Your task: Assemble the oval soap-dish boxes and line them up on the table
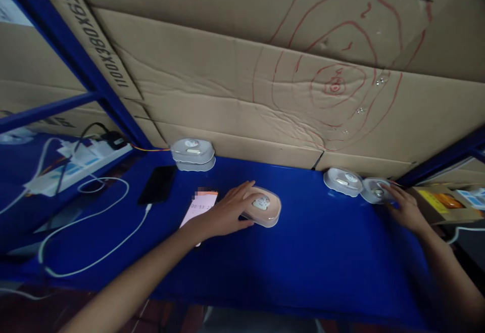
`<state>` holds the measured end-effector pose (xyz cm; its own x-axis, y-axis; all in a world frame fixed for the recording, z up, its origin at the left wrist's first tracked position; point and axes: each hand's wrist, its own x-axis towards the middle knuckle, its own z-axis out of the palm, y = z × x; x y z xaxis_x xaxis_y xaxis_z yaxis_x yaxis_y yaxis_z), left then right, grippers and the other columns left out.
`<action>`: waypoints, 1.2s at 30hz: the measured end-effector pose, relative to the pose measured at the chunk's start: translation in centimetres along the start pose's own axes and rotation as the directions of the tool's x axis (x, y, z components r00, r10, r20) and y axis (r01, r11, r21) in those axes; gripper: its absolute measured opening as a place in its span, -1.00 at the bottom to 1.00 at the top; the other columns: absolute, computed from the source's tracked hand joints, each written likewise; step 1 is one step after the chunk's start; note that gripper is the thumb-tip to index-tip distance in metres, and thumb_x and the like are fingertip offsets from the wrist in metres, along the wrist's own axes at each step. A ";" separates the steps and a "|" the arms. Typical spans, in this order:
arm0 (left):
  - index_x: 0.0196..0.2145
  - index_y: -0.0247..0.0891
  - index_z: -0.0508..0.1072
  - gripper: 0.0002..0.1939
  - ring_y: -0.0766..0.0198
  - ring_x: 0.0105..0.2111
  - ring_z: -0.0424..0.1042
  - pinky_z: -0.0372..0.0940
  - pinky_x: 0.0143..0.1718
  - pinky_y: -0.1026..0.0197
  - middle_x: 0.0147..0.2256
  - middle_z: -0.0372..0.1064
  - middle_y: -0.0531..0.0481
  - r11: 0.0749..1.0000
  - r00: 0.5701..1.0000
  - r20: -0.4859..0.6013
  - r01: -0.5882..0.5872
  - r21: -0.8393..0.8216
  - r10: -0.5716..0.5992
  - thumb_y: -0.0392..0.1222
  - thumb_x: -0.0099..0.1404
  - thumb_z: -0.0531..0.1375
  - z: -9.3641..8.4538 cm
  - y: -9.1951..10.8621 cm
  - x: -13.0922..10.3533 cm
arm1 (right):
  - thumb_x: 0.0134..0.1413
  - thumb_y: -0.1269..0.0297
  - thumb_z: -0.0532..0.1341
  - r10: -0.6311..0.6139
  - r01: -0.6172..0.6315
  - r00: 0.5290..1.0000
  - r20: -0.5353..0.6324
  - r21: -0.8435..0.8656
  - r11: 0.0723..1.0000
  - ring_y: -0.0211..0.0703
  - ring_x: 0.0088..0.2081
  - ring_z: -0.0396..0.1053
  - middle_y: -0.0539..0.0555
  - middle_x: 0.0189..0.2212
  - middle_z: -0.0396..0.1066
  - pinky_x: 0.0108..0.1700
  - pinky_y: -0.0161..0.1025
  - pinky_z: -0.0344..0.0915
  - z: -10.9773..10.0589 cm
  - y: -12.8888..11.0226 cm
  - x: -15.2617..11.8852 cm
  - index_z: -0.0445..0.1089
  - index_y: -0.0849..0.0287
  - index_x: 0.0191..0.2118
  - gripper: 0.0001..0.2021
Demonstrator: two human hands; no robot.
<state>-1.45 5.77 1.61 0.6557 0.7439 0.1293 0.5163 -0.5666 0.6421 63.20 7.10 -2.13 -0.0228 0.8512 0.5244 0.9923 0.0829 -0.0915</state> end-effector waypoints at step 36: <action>0.37 0.03 0.00 0.14 -0.11 0.30 0.32 0.26 0.32 -0.20 0.30 0.18 -0.22 0.619 0.953 -0.089 0.116 -0.776 -0.291 -0.01 0.03 0.60 4.3 3.0 0.7 | 0.40 -0.41 -0.12 0.006 -0.698 0.716 0.698 0.716 -0.023 0.21 0.09 0.59 0.26 0.21 0.52 0.18 0.26 0.48 1.4 -35.1 -2.5 0.35 0.03 0.37 -0.23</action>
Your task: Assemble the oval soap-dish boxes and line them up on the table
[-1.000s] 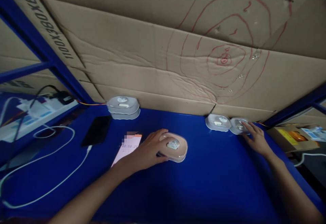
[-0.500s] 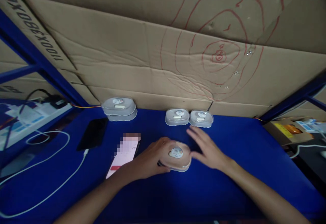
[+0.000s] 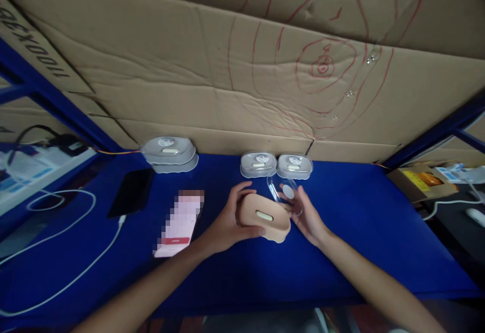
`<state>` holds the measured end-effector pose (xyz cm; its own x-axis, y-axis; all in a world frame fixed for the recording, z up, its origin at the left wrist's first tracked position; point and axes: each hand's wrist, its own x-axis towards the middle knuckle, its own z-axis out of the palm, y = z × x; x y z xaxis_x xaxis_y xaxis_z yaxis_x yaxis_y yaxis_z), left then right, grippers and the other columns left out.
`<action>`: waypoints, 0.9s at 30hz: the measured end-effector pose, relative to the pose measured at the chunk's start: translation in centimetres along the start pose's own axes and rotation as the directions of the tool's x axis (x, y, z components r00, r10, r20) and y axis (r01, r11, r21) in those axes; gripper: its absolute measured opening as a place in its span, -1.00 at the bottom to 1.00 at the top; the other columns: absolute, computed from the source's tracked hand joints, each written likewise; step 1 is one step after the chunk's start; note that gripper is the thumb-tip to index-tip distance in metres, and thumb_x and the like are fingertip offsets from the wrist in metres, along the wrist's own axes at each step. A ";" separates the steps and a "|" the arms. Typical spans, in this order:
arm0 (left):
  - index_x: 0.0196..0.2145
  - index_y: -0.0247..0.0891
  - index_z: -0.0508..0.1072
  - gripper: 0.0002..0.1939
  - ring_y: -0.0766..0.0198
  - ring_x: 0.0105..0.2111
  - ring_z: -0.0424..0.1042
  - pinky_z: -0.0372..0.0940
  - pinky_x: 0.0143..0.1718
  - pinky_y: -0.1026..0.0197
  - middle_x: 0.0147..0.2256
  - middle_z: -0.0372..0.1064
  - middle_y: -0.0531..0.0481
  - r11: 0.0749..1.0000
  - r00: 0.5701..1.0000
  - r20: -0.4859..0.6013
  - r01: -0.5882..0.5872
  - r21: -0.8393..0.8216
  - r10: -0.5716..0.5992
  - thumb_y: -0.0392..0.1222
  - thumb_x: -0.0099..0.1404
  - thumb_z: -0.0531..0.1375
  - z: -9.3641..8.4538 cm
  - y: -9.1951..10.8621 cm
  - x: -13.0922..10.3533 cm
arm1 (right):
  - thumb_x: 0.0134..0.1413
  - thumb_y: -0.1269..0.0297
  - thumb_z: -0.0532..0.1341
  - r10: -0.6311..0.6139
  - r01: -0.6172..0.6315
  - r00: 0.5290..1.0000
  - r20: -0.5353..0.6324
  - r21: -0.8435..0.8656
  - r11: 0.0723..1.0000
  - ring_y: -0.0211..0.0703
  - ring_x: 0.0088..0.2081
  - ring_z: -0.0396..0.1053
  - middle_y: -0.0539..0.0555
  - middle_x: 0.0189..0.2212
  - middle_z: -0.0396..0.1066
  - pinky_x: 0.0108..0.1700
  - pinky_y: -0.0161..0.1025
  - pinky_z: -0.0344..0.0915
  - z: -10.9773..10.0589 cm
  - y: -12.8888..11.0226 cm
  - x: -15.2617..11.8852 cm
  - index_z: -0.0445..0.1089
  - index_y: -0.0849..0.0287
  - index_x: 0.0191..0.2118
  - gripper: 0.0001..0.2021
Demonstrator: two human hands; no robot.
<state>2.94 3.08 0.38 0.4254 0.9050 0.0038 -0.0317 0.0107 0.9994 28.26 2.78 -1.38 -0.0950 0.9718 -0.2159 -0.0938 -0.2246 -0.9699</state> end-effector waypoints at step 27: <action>0.31 -0.08 0.25 -0.14 -0.14 0.33 0.30 0.18 0.38 -0.17 0.32 0.27 -0.21 0.939 0.986 0.108 -0.158 0.307 0.130 0.07 0.19 0.52 -0.3 1.1 -2.0 | 0.39 -0.14 0.22 -0.458 0.823 0.561 0.690 -0.524 0.219 0.23 0.35 0.28 0.26 0.31 0.35 0.32 0.16 0.25 -0.1 1.3 -2.1 0.33 0.02 0.35 -0.43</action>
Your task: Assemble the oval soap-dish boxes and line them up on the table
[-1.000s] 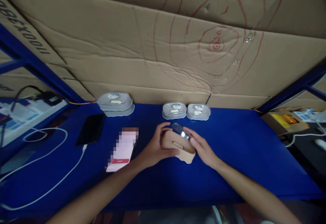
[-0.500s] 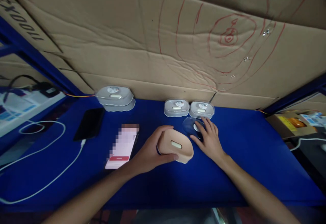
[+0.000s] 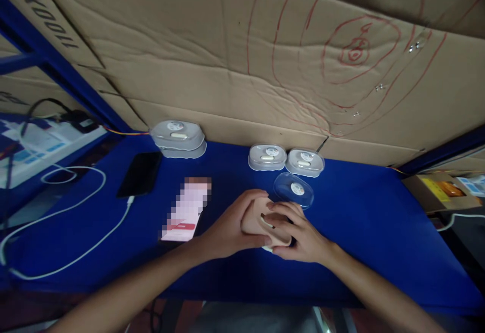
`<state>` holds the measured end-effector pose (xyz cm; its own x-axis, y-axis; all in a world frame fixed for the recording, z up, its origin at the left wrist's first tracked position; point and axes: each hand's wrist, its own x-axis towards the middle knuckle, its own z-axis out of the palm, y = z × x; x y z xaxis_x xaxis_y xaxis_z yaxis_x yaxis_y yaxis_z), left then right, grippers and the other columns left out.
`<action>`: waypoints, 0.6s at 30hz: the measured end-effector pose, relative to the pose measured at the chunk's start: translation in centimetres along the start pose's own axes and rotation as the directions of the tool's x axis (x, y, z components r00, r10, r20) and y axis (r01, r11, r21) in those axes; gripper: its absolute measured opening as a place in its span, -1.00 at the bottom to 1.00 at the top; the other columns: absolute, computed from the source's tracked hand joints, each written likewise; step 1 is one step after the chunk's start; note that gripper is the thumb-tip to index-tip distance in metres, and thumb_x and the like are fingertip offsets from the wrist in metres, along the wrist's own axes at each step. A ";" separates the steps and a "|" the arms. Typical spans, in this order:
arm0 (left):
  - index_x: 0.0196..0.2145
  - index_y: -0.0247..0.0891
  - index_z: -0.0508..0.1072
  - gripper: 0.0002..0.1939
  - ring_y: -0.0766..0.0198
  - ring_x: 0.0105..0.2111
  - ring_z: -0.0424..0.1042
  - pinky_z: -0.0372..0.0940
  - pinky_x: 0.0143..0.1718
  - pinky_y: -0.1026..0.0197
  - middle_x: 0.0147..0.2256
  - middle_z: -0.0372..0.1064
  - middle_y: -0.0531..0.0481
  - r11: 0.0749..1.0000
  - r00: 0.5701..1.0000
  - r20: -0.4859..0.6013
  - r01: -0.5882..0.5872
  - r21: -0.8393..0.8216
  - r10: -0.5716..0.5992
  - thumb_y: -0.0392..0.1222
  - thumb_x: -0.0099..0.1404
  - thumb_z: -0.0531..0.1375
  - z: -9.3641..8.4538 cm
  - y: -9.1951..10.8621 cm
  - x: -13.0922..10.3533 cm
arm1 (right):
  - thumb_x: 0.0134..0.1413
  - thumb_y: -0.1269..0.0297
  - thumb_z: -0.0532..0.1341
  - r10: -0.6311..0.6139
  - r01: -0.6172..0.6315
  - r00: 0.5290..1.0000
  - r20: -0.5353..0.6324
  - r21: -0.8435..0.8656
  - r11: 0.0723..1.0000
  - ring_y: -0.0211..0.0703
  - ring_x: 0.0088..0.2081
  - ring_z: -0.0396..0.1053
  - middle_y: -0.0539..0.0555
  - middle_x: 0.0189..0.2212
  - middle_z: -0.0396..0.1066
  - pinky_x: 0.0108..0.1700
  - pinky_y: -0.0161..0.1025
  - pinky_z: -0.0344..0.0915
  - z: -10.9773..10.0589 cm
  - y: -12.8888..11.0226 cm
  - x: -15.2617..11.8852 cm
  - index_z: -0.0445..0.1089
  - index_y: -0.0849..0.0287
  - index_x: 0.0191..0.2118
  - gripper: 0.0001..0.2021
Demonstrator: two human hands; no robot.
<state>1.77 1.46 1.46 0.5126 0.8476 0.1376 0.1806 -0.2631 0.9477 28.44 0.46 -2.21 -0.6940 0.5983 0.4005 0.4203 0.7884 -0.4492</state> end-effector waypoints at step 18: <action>0.58 0.08 -0.27 0.42 -0.34 0.40 0.23 0.16 0.35 -0.36 0.48 0.10 -0.30 0.949 0.963 0.241 0.039 0.313 -0.119 0.05 0.06 0.58 -2.9 0.3 -0.7 | 0.43 -0.24 0.10 0.766 -0.524 0.607 -0.212 0.618 0.586 0.16 0.03 0.53 0.11 -0.04 0.63 0.17 0.03 0.41 -0.7 0.8 0.4 0.61 0.05 -0.03 -0.49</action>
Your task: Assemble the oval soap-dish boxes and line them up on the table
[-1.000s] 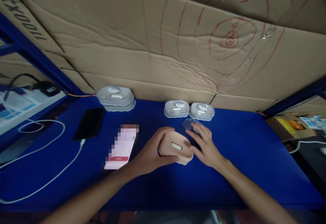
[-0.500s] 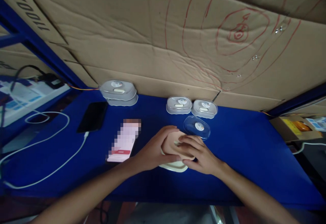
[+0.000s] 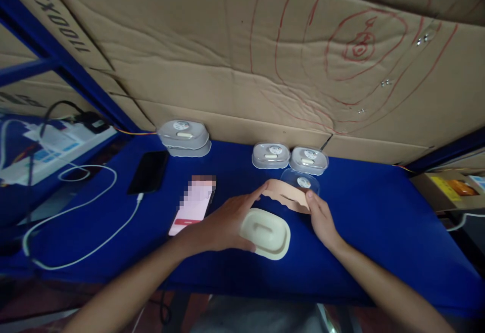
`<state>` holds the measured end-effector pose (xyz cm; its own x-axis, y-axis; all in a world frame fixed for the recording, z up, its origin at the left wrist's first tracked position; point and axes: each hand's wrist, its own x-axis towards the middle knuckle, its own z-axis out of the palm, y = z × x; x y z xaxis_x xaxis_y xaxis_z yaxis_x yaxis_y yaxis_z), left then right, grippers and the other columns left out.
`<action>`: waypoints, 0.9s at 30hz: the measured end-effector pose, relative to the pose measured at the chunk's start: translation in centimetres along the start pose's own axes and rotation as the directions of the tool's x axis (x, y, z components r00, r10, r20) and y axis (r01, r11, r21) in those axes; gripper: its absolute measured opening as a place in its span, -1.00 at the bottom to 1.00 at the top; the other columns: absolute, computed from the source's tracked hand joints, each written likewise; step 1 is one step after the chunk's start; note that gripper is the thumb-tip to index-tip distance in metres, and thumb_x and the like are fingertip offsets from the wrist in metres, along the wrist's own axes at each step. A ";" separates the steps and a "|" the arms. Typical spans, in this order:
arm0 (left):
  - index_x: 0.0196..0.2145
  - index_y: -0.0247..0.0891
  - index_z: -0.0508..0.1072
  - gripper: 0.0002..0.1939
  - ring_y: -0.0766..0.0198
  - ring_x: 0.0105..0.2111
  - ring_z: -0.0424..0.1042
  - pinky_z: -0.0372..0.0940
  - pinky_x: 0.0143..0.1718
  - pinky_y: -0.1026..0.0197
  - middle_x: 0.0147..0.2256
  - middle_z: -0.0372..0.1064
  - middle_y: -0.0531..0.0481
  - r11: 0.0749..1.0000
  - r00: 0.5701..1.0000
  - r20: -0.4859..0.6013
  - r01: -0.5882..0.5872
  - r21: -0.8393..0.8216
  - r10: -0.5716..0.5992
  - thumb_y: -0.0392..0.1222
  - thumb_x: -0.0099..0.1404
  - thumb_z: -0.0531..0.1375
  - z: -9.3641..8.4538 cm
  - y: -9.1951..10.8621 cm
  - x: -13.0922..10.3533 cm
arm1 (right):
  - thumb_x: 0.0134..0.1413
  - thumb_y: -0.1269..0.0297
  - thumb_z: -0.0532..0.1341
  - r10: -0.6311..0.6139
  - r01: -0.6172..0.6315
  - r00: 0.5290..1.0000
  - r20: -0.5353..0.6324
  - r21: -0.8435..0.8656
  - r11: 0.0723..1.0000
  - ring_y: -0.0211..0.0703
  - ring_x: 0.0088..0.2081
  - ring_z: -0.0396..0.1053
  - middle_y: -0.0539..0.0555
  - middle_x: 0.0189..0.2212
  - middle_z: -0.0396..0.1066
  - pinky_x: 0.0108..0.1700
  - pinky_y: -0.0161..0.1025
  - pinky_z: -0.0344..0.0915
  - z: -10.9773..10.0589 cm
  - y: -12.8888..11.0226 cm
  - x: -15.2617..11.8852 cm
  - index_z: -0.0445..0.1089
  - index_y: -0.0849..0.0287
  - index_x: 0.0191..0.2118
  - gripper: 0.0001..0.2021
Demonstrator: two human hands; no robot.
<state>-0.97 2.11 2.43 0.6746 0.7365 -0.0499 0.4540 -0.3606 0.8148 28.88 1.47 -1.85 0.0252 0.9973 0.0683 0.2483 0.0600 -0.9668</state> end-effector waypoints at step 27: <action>0.55 0.00 -0.29 0.29 -0.20 0.33 0.32 0.19 0.36 -0.29 0.36 0.19 -0.33 0.950 0.973 -0.221 -0.011 -0.311 -0.061 -0.03 0.20 0.51 2.7 -0.8 1.3 | 0.44 0.08 0.24 -0.388 0.604 0.736 0.555 -0.279 0.746 0.17 0.42 0.25 0.17 0.39 0.34 0.42 0.19 0.20 -0.4 -1.5 -0.8 0.25 -0.07 0.45 -0.45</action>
<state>1.10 1.78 0.21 0.5003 0.8654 0.0293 0.2434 -0.1730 0.9544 28.83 0.53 -0.32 -0.6150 0.7335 0.2893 0.4709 0.6360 -0.6114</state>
